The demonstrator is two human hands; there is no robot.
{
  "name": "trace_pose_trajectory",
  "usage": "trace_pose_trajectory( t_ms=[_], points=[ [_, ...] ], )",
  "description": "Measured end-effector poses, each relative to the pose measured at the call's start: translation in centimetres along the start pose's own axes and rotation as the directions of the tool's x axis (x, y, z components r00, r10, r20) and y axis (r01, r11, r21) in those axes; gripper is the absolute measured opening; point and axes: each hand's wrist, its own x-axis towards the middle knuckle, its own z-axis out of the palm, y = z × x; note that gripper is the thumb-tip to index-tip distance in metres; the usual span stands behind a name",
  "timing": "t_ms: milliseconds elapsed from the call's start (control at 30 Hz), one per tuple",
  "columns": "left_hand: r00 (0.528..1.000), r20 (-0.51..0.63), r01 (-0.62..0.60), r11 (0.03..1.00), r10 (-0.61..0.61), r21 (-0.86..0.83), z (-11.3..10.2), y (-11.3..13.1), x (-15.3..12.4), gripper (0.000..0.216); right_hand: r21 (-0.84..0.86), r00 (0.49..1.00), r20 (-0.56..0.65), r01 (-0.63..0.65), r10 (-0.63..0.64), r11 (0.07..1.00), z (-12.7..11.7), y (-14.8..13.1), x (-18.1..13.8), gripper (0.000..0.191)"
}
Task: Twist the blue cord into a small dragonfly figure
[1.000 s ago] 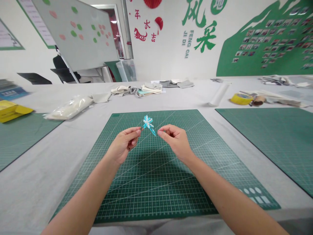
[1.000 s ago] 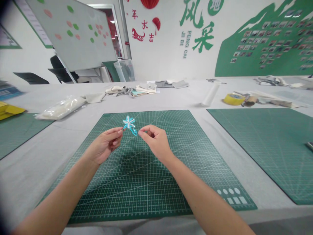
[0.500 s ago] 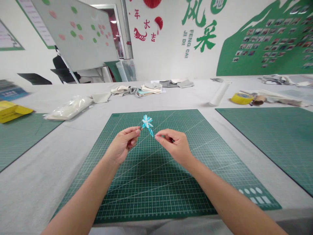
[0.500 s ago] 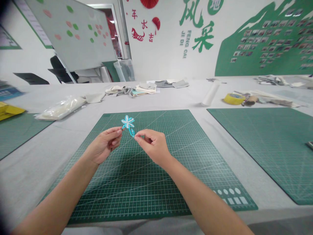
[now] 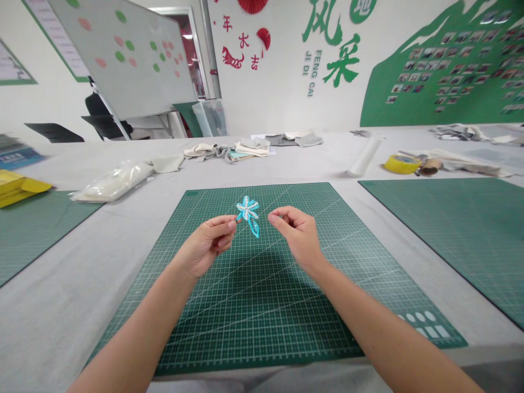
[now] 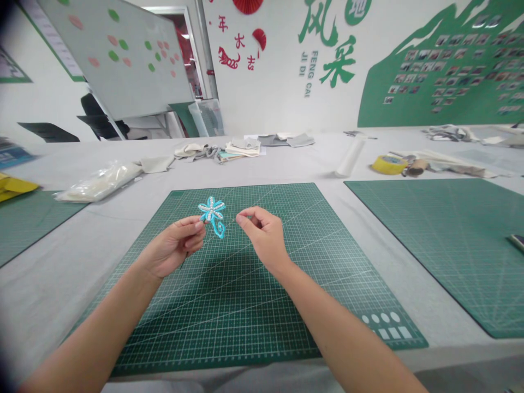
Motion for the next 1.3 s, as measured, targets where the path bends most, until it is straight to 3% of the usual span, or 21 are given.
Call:
trace_pose_trajectory(
  t_ms=[133,400,500,567,633,700,767,833,900,1000,1100,1167,1233,1300],
  points=[
    [0.999,-0.028,-0.045,0.997,0.043,-0.058,-0.3,0.4,-0.1,0.011,0.097,0.995,0.014,-0.097,0.096,0.991,-0.3,0.7,0.5,0.014],
    [0.989,-0.083,-0.129,0.986,0.12,-0.107,-1.5,1.5,-0.1,0.015,0.054,0.986,0.03,-0.167,0.165,0.985,-1.2,1.8,1.4,0.016],
    [0.986,-0.122,-0.123,0.989,0.113,-0.082,-1.2,1.4,-0.1,0.017,-0.15,0.992,0.027,-0.118,0.124,0.982,-1.6,2.0,1.5,0.02],
    [0.982,-0.156,-0.118,0.992,0.109,-0.051,-0.7,1.0,-0.1,0.017,-0.349,0.998,0.055,0.002,0.019,0.937,-1.5,2.1,1.5,0.02],
    [0.977,-0.179,-0.121,0.992,0.115,-0.025,0.0,0.5,-0.1,0.018,-0.44,0.991,0.103,0.121,-0.084,0.89,-1.0,2.1,1.3,0.028],
    [0.98,-0.171,-0.102,0.995,0.102,0.007,0.9,0.0,-0.1,0.019,-0.383,0.984,0.142,0.154,-0.107,0.911,-0.2,1.9,1.0,0.051],
    [0.983,-0.167,-0.073,0.997,0.076,0.027,1.6,-0.5,-0.2,0.02,-0.211,0.976,0.211,0.106,-0.061,0.972,0.9,1.8,0.6,0.056],
    [0.984,-0.168,-0.057,0.997,0.064,0.045,2.1,-0.8,-0.2,0.022,0.025,0.945,0.327,-0.033,0.023,0.999,1.8,1.6,0.2,0.046],
    [0.981,-0.179,-0.061,0.996,0.072,0.066,2.2,-0.9,-0.2,0.025,0.166,0.91,0.393,-0.214,0.134,0.963,2.3,1.5,-0.2,0.035],
    [0.973,-0.207,-0.088,0.994,0.1,0.065,1.9,-0.9,-0.1,0.026,0.165,0.919,0.315,-0.299,0.237,0.94,2.3,1.3,-0.6,0.026],
    [0.964,-0.237,-0.112,0.993,0.12,0.046,1.5,-0.7,0.1,0.026,0.019,0.956,0.225,-0.197,0.188,0.98,2.0,1.0,-1.0,0.027],
    [0.96,-0.251,-0.116,0.992,0.124,0.045,1.3,-0.7,0.1,0.027,-0.15,0.973,0.217,-0.047,0.079,0.988,1.8,0.9,-1.3,0.026],
    [0.955,-0.27,-0.113,0.992,0.125,0.061,1.3,-0.7,0.2,0.027,-0.336,0.963,0.26,0.154,-0.066,0.929,1.7,0.8,-1.7,0.026],
    [0.949,-0.285,-0.111,0.99,0.132,0.091,1.3,-0.8,0.1,0.027,-0.481,0.925,0.337,0.332,-0.178,0.811,1.8,0.6,-2.1,0.027]
  ],
)
